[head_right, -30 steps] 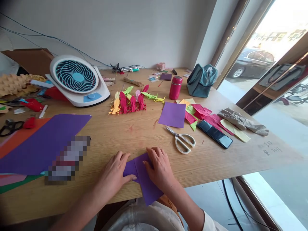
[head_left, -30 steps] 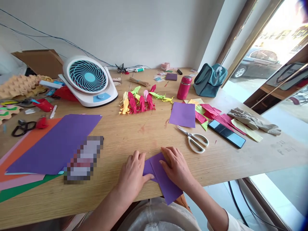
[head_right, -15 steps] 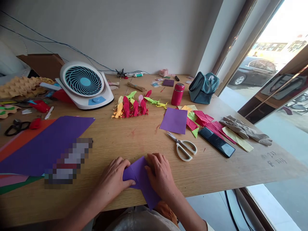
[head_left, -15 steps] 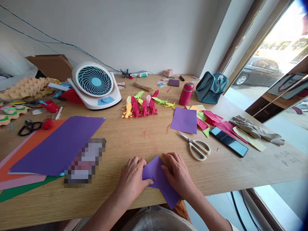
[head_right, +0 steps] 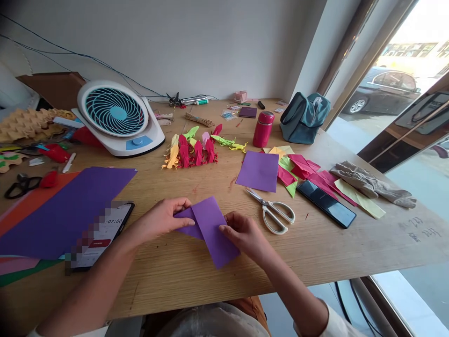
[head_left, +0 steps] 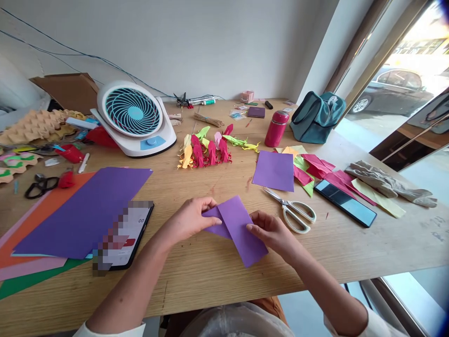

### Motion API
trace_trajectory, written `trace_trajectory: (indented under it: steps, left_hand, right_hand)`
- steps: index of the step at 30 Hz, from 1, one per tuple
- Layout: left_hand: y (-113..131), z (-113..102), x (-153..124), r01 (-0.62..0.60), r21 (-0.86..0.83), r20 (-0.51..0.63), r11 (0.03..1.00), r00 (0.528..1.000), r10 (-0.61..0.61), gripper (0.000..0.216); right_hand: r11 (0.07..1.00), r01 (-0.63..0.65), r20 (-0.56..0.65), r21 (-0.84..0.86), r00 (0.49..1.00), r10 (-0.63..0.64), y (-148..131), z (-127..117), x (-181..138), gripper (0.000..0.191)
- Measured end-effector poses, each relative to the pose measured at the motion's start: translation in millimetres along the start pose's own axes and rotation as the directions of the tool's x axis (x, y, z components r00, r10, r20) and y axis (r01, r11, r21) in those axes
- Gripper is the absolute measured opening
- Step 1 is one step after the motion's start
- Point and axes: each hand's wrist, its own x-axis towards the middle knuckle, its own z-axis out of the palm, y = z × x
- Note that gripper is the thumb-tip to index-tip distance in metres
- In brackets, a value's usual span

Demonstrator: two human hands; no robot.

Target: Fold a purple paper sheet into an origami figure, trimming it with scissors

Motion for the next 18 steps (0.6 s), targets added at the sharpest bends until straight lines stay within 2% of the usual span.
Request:
trace_trajectory:
  steps: [3,6,8,9,11,13,15,18]
  left_hand:
    - [-6,-18,8,-0.021,-0.124,0.000,0.992,1.000,0.021,0.029]
    - [-19,-33,13,-0.090,-0.297,-0.199,0.951,0.980,0.030,0.039]
    - [-30,-33,15,-0.156,-0.522,-0.307,0.838,0.952,-0.014,0.050]
    - [-34,-30,17,-0.187,-0.624,-0.318,0.758,0.948,-0.028,0.055]
    - [-40,-17,20,-0.152,-0.735,-0.247,0.661,0.968,-0.053,0.057]
    - [-42,-1,25,-0.079,-0.771,-0.153,0.631,0.986,-0.064,0.056]
    - [-43,15,29,-0.054,-0.784,-0.144,0.619,0.985,-0.096,0.046]
    - [-43,33,34,-0.020,-0.781,-0.143,0.625,0.978,-0.149,0.043]
  right_hand:
    - [0.999,-0.039,0.032,0.022,0.999,0.038,-11,-7,23,0.045]
    - [0.999,-0.003,-0.013,0.042,1.000,0.003,-21,-6,46,0.050]
    - [0.997,0.046,-0.079,0.059,0.996,-0.041,-25,0,61,0.052]
    - [0.995,0.073,-0.116,0.068,0.991,-0.065,-26,4,67,0.052]
    - [0.989,0.116,-0.174,0.089,0.980,-0.099,-25,13,78,0.052]
    - [0.984,0.136,-0.200,0.117,0.974,-0.111,-21,22,84,0.052]
    - [0.980,0.131,-0.195,0.150,0.976,-0.101,-15,30,87,0.051]
    - [0.977,0.107,-0.158,0.185,0.984,-0.078,-8,36,85,0.050]
